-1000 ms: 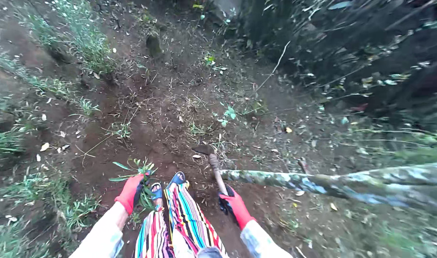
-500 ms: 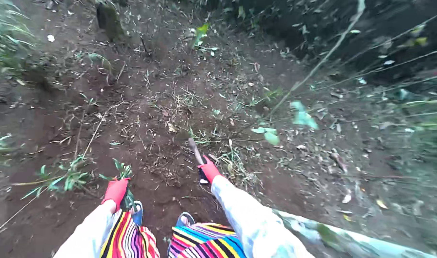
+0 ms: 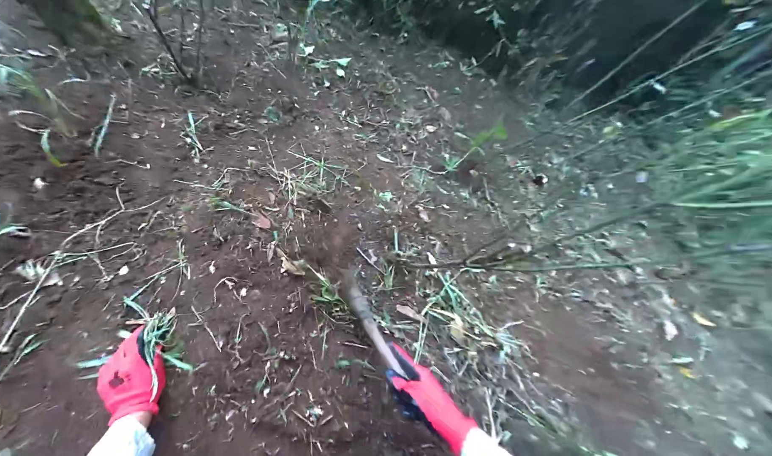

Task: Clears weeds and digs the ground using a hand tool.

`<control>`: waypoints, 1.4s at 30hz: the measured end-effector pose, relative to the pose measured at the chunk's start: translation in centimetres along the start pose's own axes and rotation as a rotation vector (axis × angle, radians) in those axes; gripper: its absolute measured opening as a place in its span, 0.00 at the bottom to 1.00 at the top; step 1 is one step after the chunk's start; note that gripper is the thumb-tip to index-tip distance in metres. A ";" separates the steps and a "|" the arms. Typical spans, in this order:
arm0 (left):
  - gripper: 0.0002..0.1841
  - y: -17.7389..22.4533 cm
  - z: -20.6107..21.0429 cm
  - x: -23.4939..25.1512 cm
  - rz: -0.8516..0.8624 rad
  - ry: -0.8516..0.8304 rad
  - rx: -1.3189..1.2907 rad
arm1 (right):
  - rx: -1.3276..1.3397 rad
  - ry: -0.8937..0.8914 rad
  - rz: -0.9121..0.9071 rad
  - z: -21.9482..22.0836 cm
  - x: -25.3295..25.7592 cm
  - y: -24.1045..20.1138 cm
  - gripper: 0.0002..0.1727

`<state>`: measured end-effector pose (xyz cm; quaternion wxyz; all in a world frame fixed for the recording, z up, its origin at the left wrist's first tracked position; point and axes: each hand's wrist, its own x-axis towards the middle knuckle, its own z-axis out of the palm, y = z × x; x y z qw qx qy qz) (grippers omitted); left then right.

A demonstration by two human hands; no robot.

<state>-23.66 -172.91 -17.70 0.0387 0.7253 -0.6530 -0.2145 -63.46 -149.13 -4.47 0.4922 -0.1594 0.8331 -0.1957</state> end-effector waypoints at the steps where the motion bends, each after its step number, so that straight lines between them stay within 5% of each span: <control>1: 0.22 0.0 -0.3 -0.1 -0.011 -0.017 0.006 | -0.052 0.016 -0.034 -1.5 1.1 -2.0 0.38; 5: 0.22 -0.7 -0.3 0.1 0.017 0.003 -0.003 | 0.128 0.263 -0.170 -1.6 14.0 -13.8 0.31; 8: 0.22 -1.1 0.0 0.1 0.055 0.025 -0.016 | 0.343 0.323 -0.162 5.0 21.1 -17.5 0.25; 11: 0.21 -1.4 0.1 0.2 0.058 0.022 -0.026 | 0.243 0.076 -0.133 11.5 13.1 -11.0 0.36; 13: 0.22 -1.6 0.2 0.0 0.055 0.023 -0.027 | 0.074 -0.104 -0.065 9.7 5.2 -6.9 0.39; 15: 0.22 -1.2 0.2 0.3 0.050 0.026 -0.028 | -0.083 -0.138 -0.053 4.9 2.7 -7.1 0.40; 19: 0.22 -1.1 -0.2 0.0 0.053 0.005 -0.027 | -0.071 0.112 -0.227 -0.1 12.6 -17.3 0.35; 22: 0.21 -1.3 0.0 0.0 0.073 0.040 -0.046 | 0.097 0.232 -0.223 4.6 21.2 -24.0 0.31; 25: 0.21 -1.6 0.0 0.0 0.088 0.051 -0.051 | 0.099 0.089 -0.241 12.3 20.0 -19.1 0.36; 29: 0.21 -1.2 0.0 -0.2 0.082 0.031 -0.041 | -0.160 -0.226 -0.083 7.5 5.4 -8.2 0.40; 31: 0.20 -1.1 0.0 0.2 0.088 0.049 -0.033 | -0.251 -0.188 -0.126 4.0 5.7 -9.0 0.39; 33: 0.21 -1.2 -0.1 -0.2 0.084 0.037 -0.046 | -0.216 -0.079 -0.225 3.2 10.2 -14.6 0.38; 37: 0.23 -1.0 -0.2 -0.2 0.058 0.007 -0.063 | 0.045 0.088 -0.275 9.5 22.1 -27.0 0.30; 40: 0.22 -1.8 0.0 -0.1 0.078 0.032 -0.067 | 0.031 -0.057 -0.346 15.9 22.7 -24.7 0.33; 42: 0.21 -1.9 0.2 -0.2 0.081 0.019 -0.060 | -0.189 -0.235 -0.335 13.5 17.3 -18.6 0.36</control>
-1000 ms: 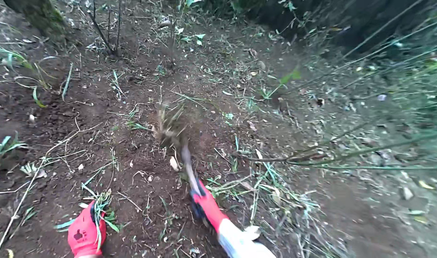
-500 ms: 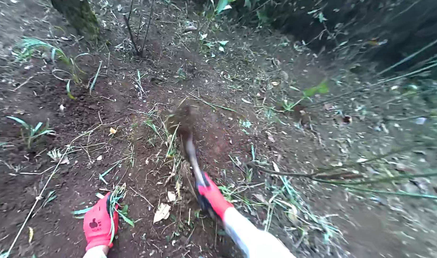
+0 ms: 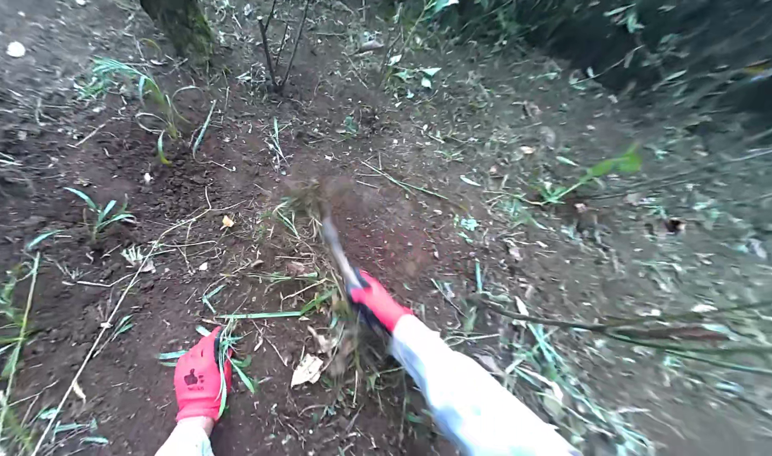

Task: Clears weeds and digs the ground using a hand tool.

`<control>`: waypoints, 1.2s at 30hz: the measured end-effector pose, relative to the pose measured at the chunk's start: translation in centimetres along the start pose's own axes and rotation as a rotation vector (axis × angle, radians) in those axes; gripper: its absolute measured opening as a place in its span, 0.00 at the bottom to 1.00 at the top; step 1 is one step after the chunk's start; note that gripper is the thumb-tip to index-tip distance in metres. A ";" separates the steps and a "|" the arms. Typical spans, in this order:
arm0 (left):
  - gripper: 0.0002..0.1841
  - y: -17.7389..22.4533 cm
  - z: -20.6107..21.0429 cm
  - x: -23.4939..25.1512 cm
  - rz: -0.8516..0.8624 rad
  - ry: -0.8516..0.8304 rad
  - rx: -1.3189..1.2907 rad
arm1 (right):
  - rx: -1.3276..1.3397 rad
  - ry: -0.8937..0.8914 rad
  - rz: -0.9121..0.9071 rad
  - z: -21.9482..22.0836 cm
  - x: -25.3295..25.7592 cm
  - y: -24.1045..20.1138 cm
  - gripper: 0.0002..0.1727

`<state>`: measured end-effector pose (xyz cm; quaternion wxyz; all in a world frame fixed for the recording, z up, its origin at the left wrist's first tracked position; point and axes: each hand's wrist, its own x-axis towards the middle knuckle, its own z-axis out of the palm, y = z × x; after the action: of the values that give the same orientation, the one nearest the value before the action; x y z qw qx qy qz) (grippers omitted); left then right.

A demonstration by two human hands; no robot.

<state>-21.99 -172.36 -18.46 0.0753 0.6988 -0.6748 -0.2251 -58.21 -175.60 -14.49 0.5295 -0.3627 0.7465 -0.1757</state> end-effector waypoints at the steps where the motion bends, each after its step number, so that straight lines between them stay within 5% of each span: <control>1: 0.21 0.2 0.0 0.0 -0.001 -0.013 0.002 | -0.094 -0.079 0.051 -1.4 -4.6 1.8 0.38; 4: 0.21 0.3 -0.3 0.3 0.000 -0.016 0.015 | -0.263 -0.138 0.206 -7.4 -13.7 4.2 0.39; 7: 0.22 0.0 0.1 0.0 -0.009 -0.018 0.022 | -0.309 -0.002 0.131 -11.2 -10.2 0.9 0.38; 11: 0.22 0.3 -0.4 0.2 0.006 0.002 -0.008 | -0.108 0.149 0.004 -5.8 3.5 -5.5 0.32; 14: 0.22 0.0 -0.3 0.1 0.000 0.009 -0.020 | 0.003 0.022 -0.063 1.2 6.2 -4.9 0.31; 18: 0.22 -0.2 -0.2 0.2 0.010 -0.020 -0.017 | -0.240 -0.282 0.071 -3.4 -7.2 0.6 0.38; 21: 0.22 0.3 -0.8 0.6 0.002 -0.031 -0.016 | -0.406 -0.224 0.149 -9.5 -14.1 -0.7 0.38; 25: 0.23 0.2 -0.7 0.3 -0.017 -0.063 -0.016 | -0.323 -0.026 -0.032 -9.7 -5.8 -5.6 0.31; 29: 0.24 -0.1 -0.6 0.6 0.001 -0.033 -0.025 | -0.066 -0.027 -0.017 -0.2 -0.6 -4.8 0.28; 33: 0.24 0.3 -0.5 0.5 -0.033 -0.070 -0.020 | -0.254 -0.234 0.072 -0.9 -14.1 3.1 0.36; 36: 0.24 -0.1 -0.6 0.1 -0.030 -0.051 -0.021 | -0.724 -0.065 0.165 -5.3 -25.4 5.8 0.39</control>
<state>-21.60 -172.60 -17.99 0.0623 0.7021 -0.6635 -0.2510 -60.66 -153.83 0.63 0.4028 -0.4704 0.7698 0.1545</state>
